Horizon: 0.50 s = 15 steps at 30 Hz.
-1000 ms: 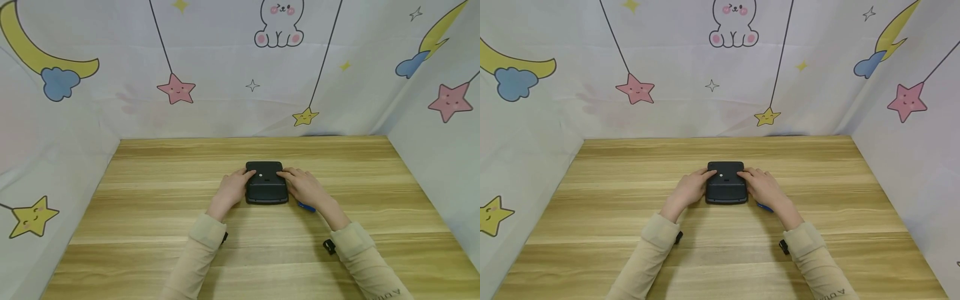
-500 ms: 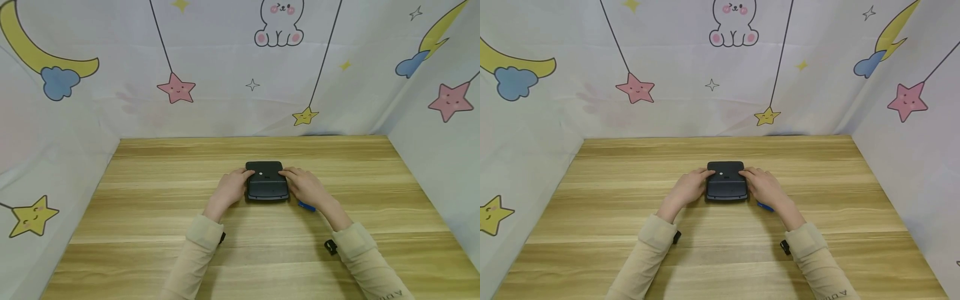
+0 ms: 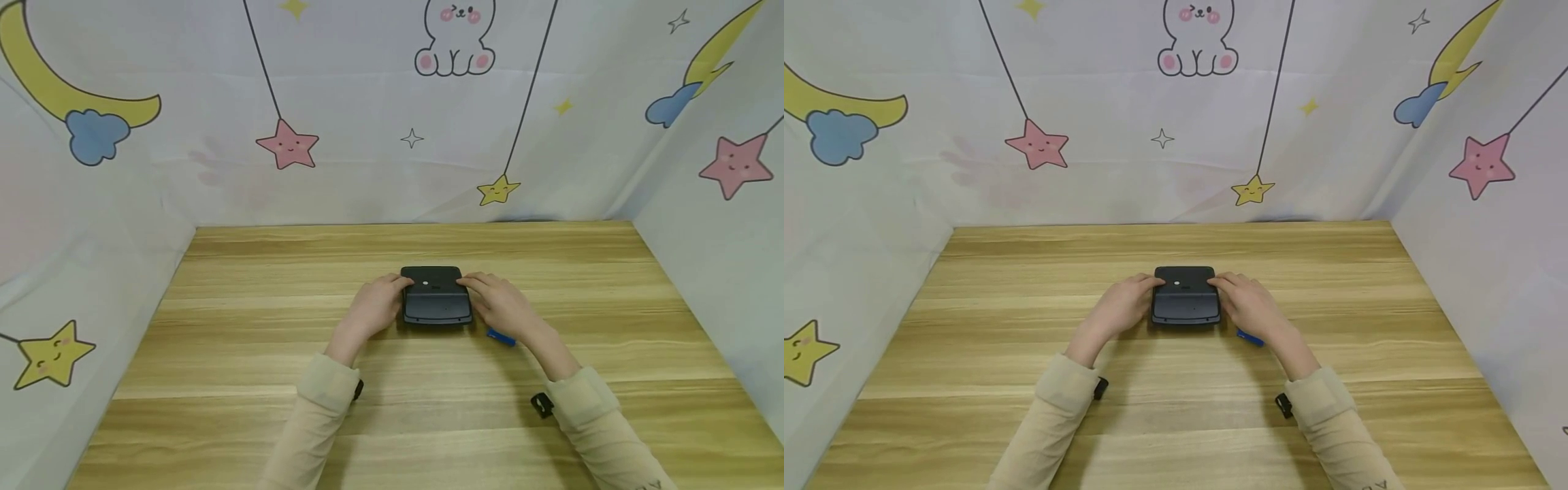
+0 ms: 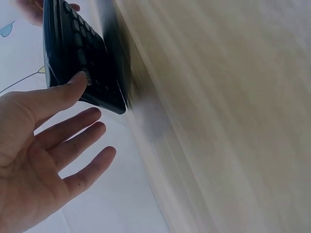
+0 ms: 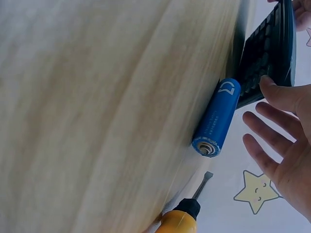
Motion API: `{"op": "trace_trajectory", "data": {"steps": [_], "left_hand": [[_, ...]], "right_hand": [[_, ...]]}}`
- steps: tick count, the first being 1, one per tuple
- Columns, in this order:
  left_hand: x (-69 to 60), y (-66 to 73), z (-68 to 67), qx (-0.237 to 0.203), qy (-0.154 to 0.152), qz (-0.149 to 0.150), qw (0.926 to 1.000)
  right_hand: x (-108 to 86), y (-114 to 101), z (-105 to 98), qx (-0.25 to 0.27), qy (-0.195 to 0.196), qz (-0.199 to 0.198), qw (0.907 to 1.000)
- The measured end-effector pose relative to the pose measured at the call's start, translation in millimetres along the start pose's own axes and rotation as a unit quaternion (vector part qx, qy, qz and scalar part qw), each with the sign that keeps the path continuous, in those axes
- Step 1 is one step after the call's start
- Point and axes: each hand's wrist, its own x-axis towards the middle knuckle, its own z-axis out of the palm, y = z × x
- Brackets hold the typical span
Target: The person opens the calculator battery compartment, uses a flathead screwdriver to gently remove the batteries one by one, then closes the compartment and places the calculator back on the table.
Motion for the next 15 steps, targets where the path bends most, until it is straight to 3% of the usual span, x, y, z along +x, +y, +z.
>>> {"op": "trace_trajectory", "data": {"steps": [15], "left_hand": [[-2.2, 0.7, -10.7, -0.084, -0.015, -0.004, 0.9963]], "right_hand": [[-6.0, 2.2, -5.0, 0.085, 0.010, 0.017, 0.9962]]}}
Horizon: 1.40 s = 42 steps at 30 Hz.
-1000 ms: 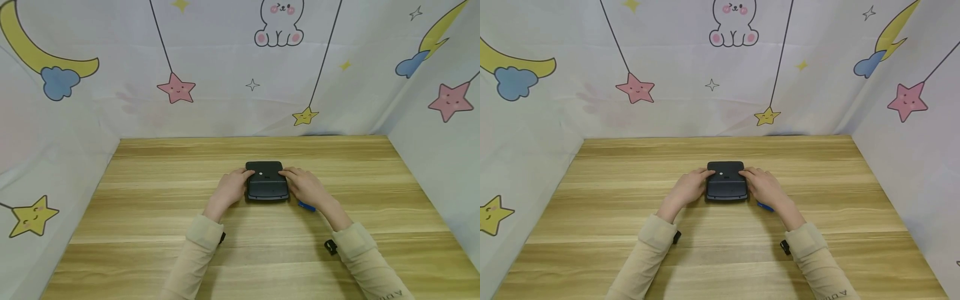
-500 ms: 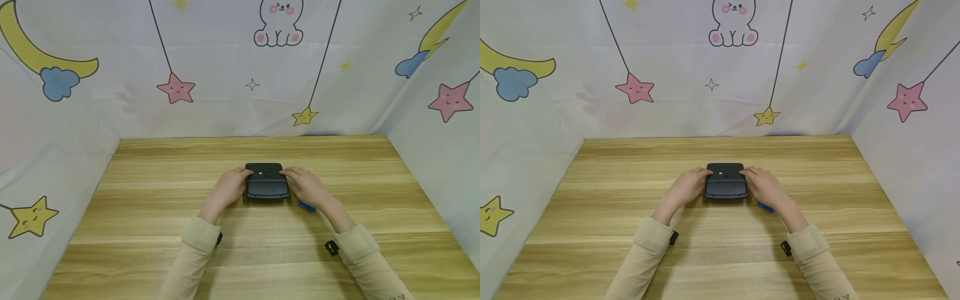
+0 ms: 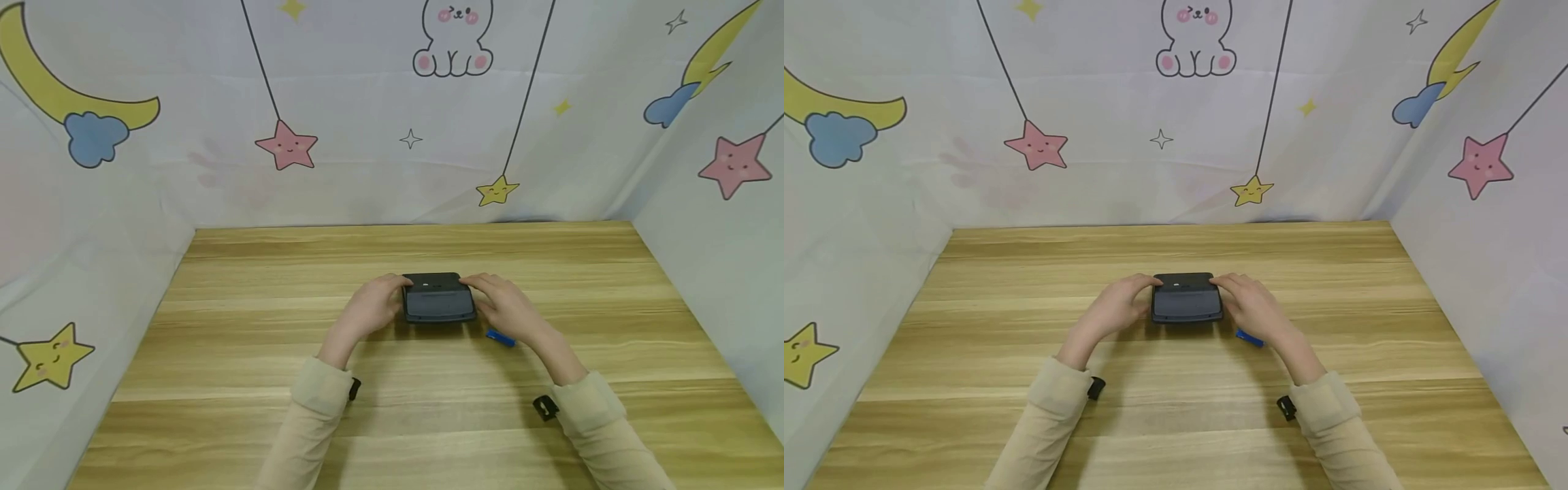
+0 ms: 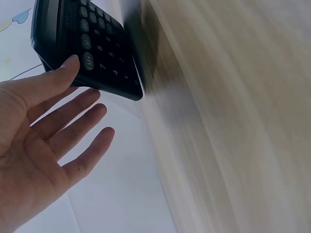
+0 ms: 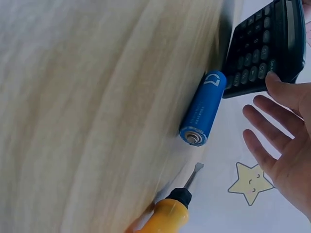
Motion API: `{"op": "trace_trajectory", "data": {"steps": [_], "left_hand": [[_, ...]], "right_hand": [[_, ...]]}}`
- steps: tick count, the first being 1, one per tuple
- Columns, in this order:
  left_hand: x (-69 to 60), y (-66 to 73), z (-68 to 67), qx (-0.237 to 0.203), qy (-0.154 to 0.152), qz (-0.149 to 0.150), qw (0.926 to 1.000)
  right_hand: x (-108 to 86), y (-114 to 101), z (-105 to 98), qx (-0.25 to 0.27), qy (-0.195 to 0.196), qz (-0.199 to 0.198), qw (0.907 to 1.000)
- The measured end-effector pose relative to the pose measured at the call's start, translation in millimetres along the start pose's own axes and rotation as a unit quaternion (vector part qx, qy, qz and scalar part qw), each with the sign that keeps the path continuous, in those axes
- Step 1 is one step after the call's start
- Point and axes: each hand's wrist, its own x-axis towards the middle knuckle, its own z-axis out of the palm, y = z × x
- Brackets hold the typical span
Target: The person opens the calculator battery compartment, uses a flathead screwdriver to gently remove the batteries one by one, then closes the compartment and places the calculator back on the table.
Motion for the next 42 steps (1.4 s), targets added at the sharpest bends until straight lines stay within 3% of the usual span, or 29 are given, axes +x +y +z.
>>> {"op": "trace_trajectory", "data": {"steps": [9, 22, 34, 42], "left_hand": [[-6.0, 1.6, -5.4, -0.025, 0.012, -0.017, 0.9995], [-10.5, 1.6, -10.3, -0.062, 0.032, -0.024, 0.9972], [-11.2, 1.6, -12.7, -0.071, 0.054, -0.011, 0.9960], [-10.8, 5.3, -14.0, -0.066, 0.059, -0.017, 0.9960]], "right_hand": [[-1.7, -5.2, -6.0, 0.052, 0.000, 0.025, 0.9983], [-0.8, -10.6, -9.7, 0.073, 0.007, 0.044, 0.9963], [0.0, -15.6, -13.6, 0.079, 0.013, 0.048, 0.9956], [2.3, -16.0, -12.2, 0.099, 0.027, 0.057, 0.9931]]}}
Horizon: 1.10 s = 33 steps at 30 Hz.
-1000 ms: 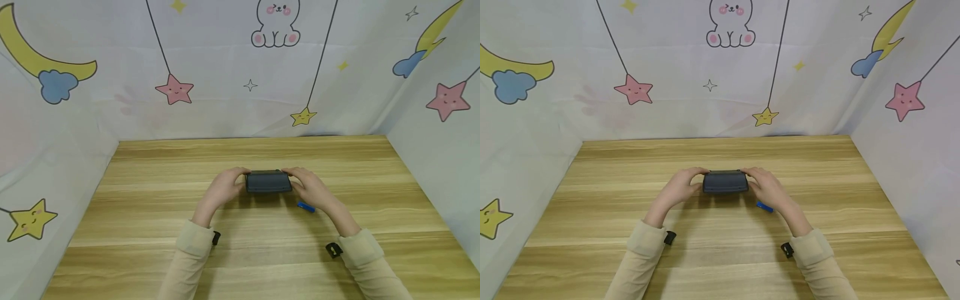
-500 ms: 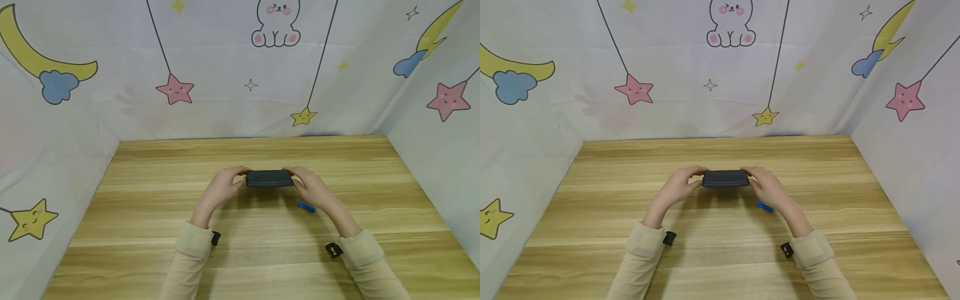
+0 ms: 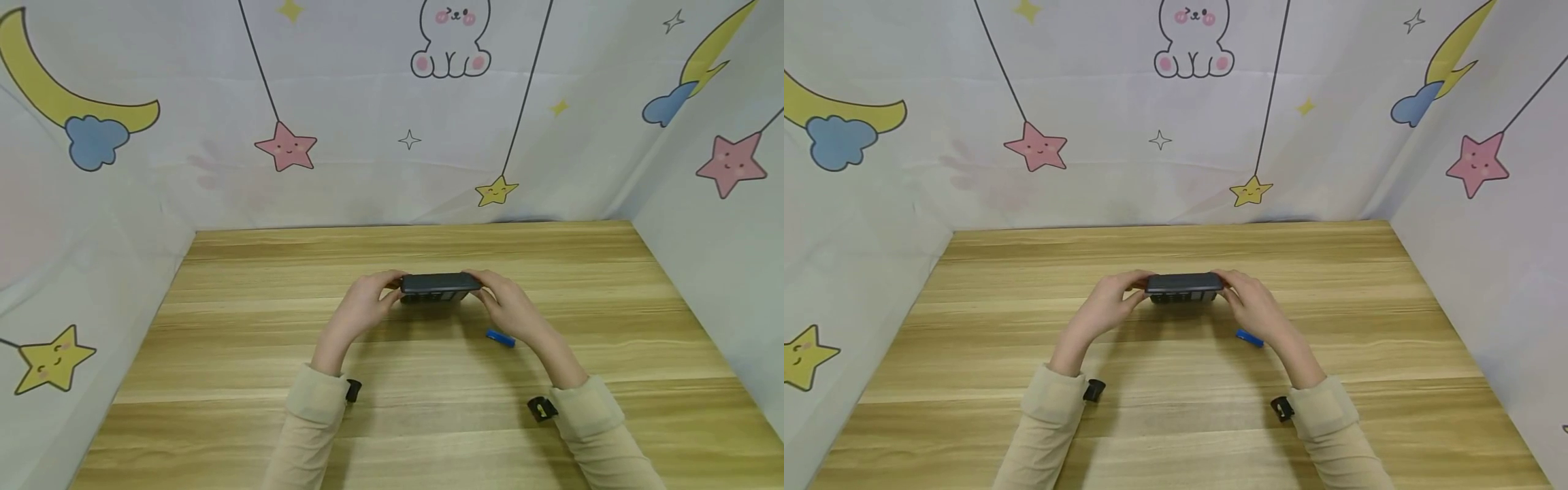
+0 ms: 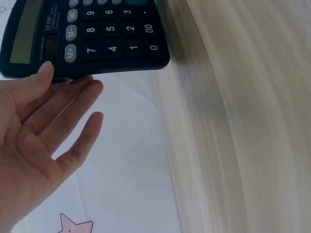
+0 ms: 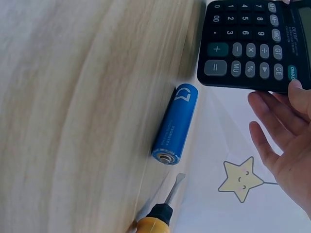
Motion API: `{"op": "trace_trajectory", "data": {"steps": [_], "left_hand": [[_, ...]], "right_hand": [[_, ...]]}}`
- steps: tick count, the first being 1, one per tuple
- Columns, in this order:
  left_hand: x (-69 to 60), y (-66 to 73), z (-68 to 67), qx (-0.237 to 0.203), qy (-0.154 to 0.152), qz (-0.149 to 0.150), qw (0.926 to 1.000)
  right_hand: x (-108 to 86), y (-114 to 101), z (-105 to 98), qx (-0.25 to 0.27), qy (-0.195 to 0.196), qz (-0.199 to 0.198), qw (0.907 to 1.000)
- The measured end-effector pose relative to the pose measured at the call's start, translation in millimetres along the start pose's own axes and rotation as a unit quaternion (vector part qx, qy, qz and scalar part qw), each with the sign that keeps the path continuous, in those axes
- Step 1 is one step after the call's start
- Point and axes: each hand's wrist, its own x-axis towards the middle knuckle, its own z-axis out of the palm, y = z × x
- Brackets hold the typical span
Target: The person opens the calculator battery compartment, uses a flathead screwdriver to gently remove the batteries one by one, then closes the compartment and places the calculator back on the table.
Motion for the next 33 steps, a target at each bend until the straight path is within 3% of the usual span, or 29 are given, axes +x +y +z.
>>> {"op": "trace_trajectory", "data": {"steps": [10, 21, 26, 33], "left_hand": [[2.0, 1.8, 3.9, -0.019, 0.010, 0.000, 0.9998], [2.9, 4.6, 8.9, -0.054, 0.039, -0.030, 0.9973], [2.4, 6.5, 12.2, -0.085, 0.067, -0.058, 0.9925], [1.8, 9.0, 16.9, -0.136, 0.116, -0.096, 0.9792]], "right_hand": [[-1.5, -1.6, 1.2, 0.022, 0.012, 0.033, 0.9991], [0.8, -4.6, 7.3, 0.068, 0.050, 0.061, 0.9946], [1.3, -7.7, 13.5, 0.096, 0.091, 0.070, 0.9888], [-0.6, -11.0, 22.0, 0.128, 0.121, 0.082, 0.9809]]}}
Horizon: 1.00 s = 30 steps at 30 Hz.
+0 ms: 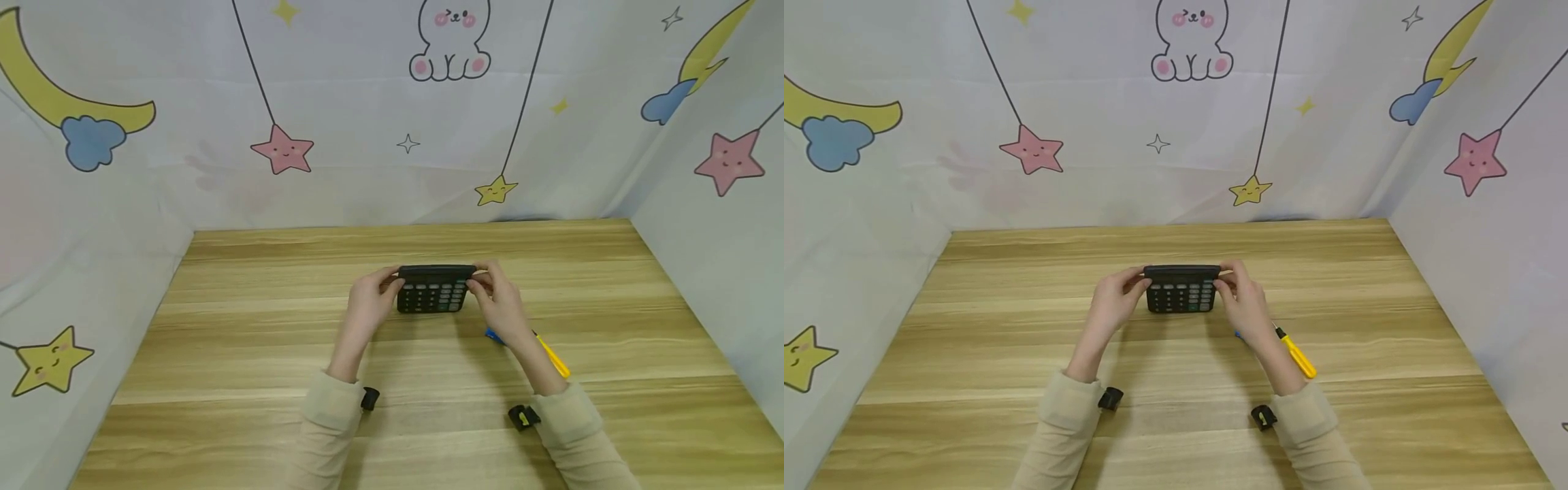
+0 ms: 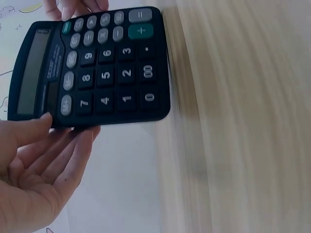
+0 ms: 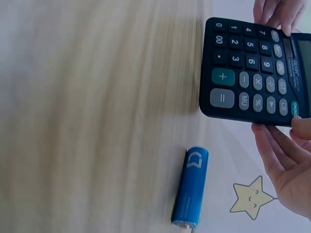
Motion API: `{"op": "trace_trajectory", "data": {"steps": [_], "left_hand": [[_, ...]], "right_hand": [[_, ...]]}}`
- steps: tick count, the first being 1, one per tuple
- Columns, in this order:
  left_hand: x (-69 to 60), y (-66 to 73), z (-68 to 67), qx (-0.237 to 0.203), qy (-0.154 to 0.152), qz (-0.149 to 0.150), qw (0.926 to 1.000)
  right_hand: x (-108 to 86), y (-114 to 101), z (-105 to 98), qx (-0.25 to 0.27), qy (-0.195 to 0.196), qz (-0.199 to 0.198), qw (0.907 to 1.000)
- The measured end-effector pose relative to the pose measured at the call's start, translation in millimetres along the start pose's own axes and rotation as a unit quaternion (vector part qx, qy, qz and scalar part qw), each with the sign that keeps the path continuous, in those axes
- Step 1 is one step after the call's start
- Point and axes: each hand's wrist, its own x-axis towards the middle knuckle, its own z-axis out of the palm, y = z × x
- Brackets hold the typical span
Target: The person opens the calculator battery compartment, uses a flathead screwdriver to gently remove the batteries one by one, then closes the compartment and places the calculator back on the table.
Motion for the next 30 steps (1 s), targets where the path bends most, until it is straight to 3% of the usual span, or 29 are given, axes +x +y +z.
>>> {"op": "trace_trajectory", "data": {"steps": [4, 7, 16, 21, 24, 30], "left_hand": [[0.3, 1.8, 5.8, -0.032, 0.037, -0.013, 0.9987], [0.8, 3.4, 10.4, -0.051, 0.048, -0.025, 0.9972], [-1.8, 3.1, 17.1, -0.076, 0.054, -0.022, 0.9954], [-2.4, 2.1, 18.4, -0.114, 0.050, -0.033, 0.9917], [-3.1, 1.3, 19.6, -0.143, 0.046, -0.044, 0.9877], [-5.7, -2.2, 21.2, -0.176, 0.041, -0.068, 0.9812]], "right_hand": [[-2.1, -1.8, 5.6, 0.006, 0.006, -0.002, 1.0000], [-4.0, -3.8, 8.9, 0.017, 0.004, 0.006, 0.9998], [-9.1, -5.7, 12.1, 0.068, -0.016, 0.059, 0.9958], [-10.0, -5.3, 13.8, 0.105, -0.016, 0.075, 0.9916], [-9.8, -4.6, 13.3, 0.147, -0.022, 0.101, 0.9837], [-11.0, -4.7, 9.2, 0.236, -0.039, 0.153, 0.9589]]}}
